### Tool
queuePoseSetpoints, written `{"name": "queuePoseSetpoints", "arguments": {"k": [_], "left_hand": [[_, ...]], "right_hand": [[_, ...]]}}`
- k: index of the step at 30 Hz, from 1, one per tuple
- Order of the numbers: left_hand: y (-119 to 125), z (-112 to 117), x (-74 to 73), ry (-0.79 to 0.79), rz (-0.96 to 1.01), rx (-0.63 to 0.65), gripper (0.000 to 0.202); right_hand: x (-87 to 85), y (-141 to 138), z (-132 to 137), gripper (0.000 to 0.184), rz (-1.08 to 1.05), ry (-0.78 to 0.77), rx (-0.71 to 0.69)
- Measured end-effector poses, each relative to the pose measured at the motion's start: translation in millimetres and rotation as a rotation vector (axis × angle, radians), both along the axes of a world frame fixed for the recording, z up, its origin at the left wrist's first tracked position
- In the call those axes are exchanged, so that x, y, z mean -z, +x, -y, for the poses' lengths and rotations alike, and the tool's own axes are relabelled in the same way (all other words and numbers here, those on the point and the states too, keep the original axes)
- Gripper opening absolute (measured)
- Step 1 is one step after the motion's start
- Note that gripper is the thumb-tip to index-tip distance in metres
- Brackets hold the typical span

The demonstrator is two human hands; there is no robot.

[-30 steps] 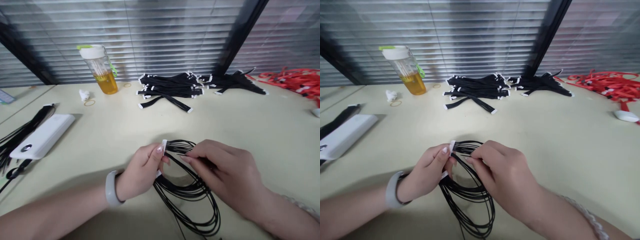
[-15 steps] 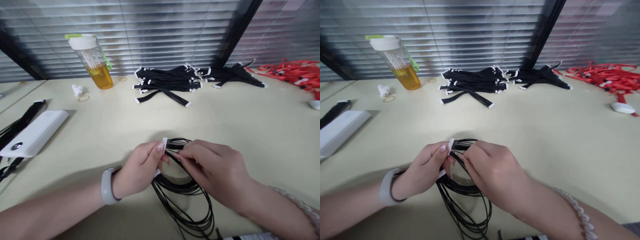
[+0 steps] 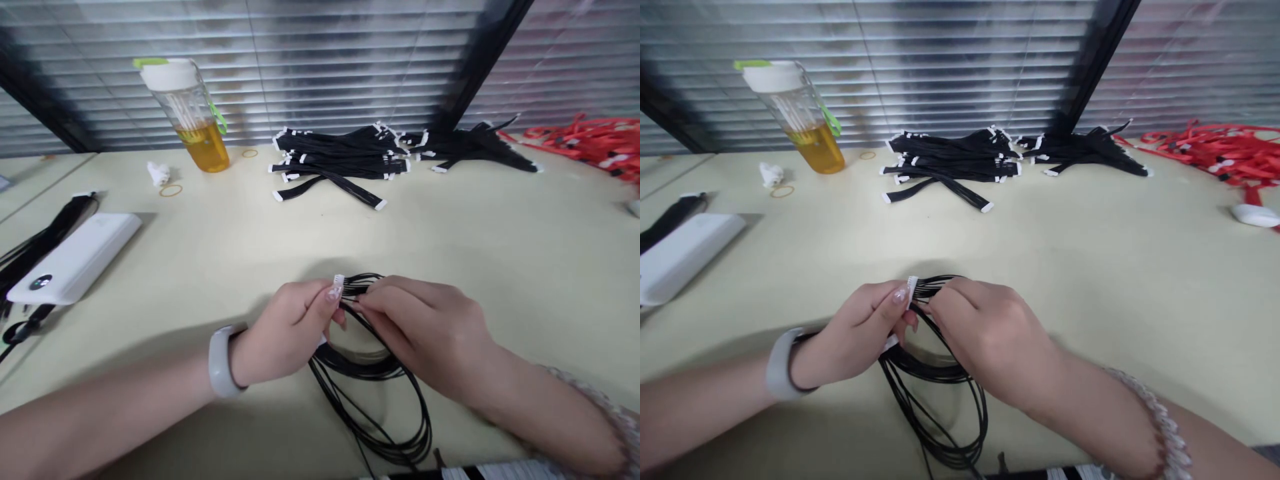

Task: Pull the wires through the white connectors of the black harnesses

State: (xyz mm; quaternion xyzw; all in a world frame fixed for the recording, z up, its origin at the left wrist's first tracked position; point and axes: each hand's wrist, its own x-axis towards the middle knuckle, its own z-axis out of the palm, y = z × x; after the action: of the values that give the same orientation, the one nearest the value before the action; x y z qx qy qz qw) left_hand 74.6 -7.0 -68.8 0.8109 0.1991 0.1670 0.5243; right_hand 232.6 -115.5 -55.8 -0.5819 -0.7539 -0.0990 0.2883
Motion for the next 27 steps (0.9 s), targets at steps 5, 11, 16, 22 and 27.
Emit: {"name": "queuePoseSetpoints", "arguments": {"k": [5,11,16,22,27], "left_hand": [[4.1,-1.2,-1.0,0.006,0.074,-0.25,0.044],[9.8,-5.5,1.7,-0.146,0.146,-0.505,0.04],[9.7,-6.8,7.2,-0.165,0.183,-0.504,0.039],[8.6,-4.2,4.0,-0.143,0.177,-0.524,0.037],[8.9,-2.1,0.8,-0.139,0.155,-0.524,0.038]], "right_hand": [[-13.2,8.3,-3.5,0.018,-0.036,-0.003,0.019],[-25.4,5.8,12.8,0.03,0.264,0.383,0.253],[-32.5,-3.7,19.5,0.034,0.196,0.213,0.175],[-23.1,-16.8,11.2,0.031,-0.294,-0.637,0.035],[-10.3,-18.0,7.6,0.016,-0.317,-0.696,0.0]]}}
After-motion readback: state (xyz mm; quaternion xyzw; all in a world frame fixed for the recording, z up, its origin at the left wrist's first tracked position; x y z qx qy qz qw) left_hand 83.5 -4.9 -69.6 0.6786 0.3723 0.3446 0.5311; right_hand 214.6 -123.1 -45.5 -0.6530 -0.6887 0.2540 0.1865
